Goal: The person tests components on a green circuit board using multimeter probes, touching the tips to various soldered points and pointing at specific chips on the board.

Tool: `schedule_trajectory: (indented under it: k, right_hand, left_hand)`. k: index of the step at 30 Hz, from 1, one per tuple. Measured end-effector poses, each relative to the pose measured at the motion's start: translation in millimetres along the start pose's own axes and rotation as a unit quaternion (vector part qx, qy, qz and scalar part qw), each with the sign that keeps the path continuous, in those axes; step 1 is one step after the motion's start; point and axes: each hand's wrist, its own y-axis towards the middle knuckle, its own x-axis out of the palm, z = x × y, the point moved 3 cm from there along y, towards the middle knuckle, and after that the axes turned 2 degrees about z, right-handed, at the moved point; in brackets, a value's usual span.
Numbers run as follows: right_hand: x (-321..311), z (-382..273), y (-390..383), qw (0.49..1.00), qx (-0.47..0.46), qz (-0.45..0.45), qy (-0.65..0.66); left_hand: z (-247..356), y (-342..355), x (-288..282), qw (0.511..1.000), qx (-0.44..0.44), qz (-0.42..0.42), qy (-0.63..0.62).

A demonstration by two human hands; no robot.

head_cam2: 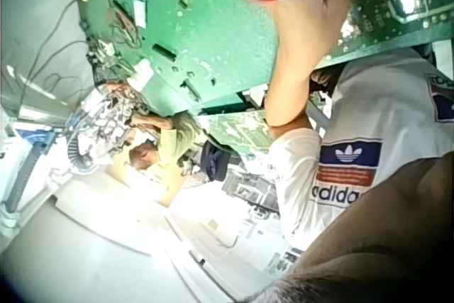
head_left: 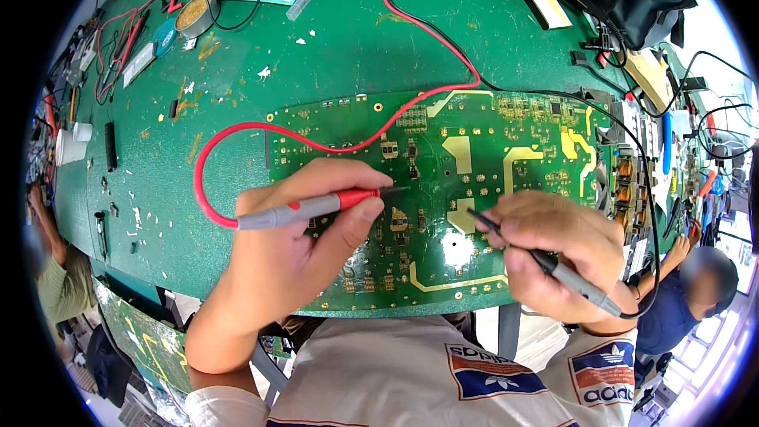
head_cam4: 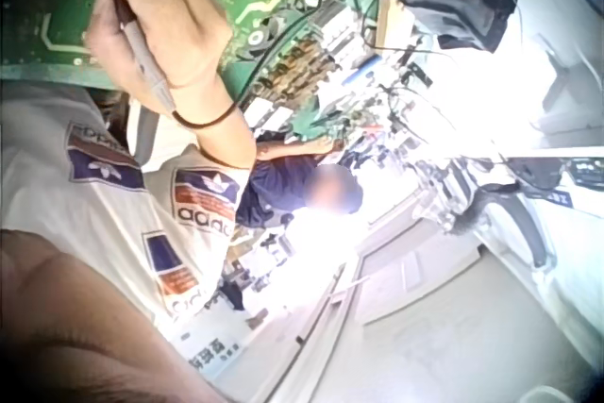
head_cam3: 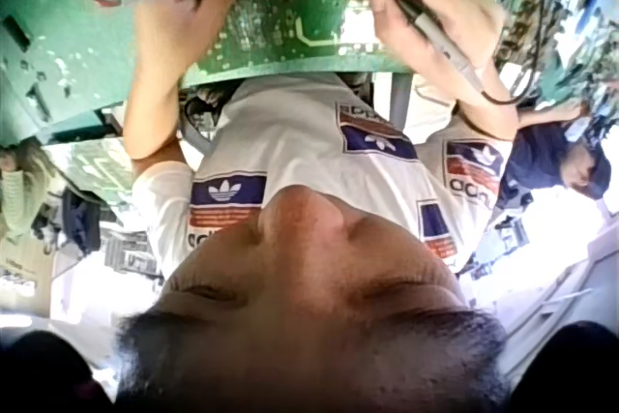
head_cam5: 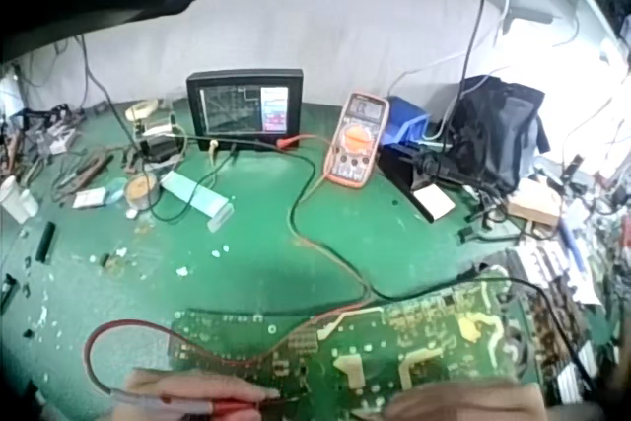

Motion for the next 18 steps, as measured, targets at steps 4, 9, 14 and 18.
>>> schedule_trajectory:
  k: [4,9,14,18]
  right_hand:
    - [4.8,20.7,19.5,1.000,-0.025,-0.016,-0.011]
    - [15.0,44.0,25.1,0.997,-0.049,-0.052,0.010]
    - [19.2,54.2,32.5,0.995,-0.080,-0.058,0.001]
    - [24.8,58.4,30.3,0.995,-0.087,-0.049,0.012]
  left_hand:
    - [-14.2,9.0,3.6,0.999,0.038,0.025,-0.010]
    - [-14.9,8.6,6.3,0.997,0.065,0.015,0.033]
    - [-15.7,7.7,7.4,0.995,0.091,0.022,0.042]
    - [-17.3,8.7,9.8,0.994,0.097,0.021,0.037]
